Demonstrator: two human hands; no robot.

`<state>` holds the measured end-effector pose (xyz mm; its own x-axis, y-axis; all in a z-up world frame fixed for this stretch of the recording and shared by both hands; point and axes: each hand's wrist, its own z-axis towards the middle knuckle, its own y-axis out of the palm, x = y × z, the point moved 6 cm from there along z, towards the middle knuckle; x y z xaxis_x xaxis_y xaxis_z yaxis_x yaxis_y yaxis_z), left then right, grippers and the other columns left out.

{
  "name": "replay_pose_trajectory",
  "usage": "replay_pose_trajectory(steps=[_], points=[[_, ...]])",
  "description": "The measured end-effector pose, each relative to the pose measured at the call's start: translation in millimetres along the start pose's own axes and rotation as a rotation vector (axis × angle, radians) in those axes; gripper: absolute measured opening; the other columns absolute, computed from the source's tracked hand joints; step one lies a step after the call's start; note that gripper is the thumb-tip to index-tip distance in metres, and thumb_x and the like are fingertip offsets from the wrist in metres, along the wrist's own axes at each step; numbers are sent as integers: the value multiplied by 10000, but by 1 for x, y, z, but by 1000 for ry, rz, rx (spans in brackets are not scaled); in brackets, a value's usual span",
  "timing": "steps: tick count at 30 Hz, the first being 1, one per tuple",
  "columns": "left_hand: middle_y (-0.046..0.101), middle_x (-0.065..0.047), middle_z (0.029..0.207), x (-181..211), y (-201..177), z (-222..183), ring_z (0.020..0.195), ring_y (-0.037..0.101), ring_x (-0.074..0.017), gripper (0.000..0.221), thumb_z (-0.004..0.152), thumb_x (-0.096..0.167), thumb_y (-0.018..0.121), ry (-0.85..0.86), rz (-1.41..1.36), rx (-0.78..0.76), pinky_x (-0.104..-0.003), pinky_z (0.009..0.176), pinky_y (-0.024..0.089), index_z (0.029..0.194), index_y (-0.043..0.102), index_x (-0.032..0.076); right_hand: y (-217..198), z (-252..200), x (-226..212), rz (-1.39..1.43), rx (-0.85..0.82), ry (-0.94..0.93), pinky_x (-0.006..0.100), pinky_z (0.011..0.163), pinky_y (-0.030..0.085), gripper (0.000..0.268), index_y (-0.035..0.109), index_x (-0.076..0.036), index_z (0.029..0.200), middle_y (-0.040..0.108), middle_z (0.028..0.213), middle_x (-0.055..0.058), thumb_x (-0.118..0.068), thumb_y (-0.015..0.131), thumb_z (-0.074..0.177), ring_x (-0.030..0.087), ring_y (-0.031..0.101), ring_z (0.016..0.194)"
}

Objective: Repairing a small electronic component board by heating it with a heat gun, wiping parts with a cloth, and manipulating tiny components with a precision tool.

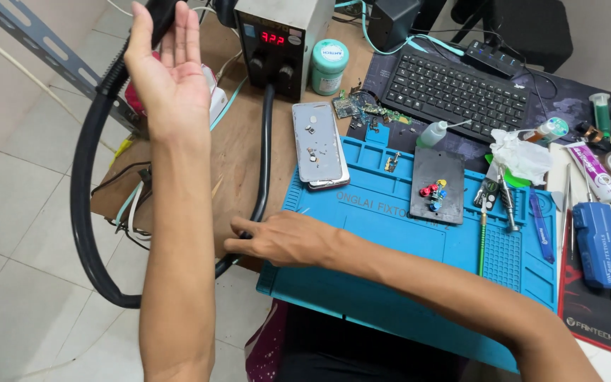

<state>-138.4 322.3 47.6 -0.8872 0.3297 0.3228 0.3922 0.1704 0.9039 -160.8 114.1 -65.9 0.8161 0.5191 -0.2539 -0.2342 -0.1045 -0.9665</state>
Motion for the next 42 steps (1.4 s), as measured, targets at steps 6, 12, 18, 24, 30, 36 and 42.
replay_pose_trajectory(steps=[6, 12, 18, 24, 30, 36, 42], points=[[607, -334, 1183, -30, -27, 31, 947, 690, -412, 475, 730, -30, 705, -107, -171, 180, -487, 931, 609, 1184, 583, -95, -22, -51, -4, -85, -4, 47, 450, 271, 308, 186, 529, -87, 1158, 530, 1116, 200, -152, 525, 984, 299, 436, 298], [676, -281, 1124, -54, -50, 55, 990, 699, -338, 562, 694, 50, 795, -210, -116, 128, -446, 913, 612, 1177, 558, -113, -1, -88, 7, -57, -125, 181, 457, 296, 413, 292, 436, -146, 1197, 499, 1203, 142, -243, 638, 1009, 307, 562, 389], [650, -167, 1327, -74, -44, 49, 714, 531, -142, 796, 610, 184, 841, -227, 51, 130, -247, 637, 460, 1364, 616, 61, -7, -94, 0, -89, 14, 162, 472, 334, 383, 86, 500, -70, 1058, 504, 1181, 174, -154, 488, 1068, 268, 479, 375], [582, -79, 743, -96, -65, 86, 564, 455, -100, 744, 609, 258, 877, -170, 113, 112, -223, 523, 410, 1292, 666, 53, -2, -96, 0, -116, 14, 164, 496, 373, 403, 20, 517, -45, 1024, 505, 1102, 161, -44, 521, 1004, 299, 494, 389], [623, -81, 748, -101, -86, 89, 557, 505, -118, 656, 595, 289, 893, -184, 36, 125, -248, 520, 429, 1143, 639, 31, -3, -99, -3, -128, 6, 173, 491, 387, 419, 85, 531, -46, 1055, 498, 1121, 149, -19, 560, 980, 291, 504, 403], [650, -110, 846, -113, -94, 93, 636, 557, -158, 645, 624, 350, 870, -270, -59, 134, -278, 586, 495, 1075, 616, -35, -12, -102, -6, -91, 92, 197, 488, 339, 408, 255, 549, -38, 1232, 510, 1148, 130, -165, 599, 1017, 314, 531, 397], [654, -164, 947, -110, -103, 97, 689, 584, -208, 713, 666, 427, 809, -300, -98, 157, -320, 636, 525, 1147, 586, -49, -26, -128, 0, -28, 193, 294, 470, 456, 450, 272, 430, -82, 1076, 421, 1011, 113, -231, 652, 1031, 297, 550, 629]])
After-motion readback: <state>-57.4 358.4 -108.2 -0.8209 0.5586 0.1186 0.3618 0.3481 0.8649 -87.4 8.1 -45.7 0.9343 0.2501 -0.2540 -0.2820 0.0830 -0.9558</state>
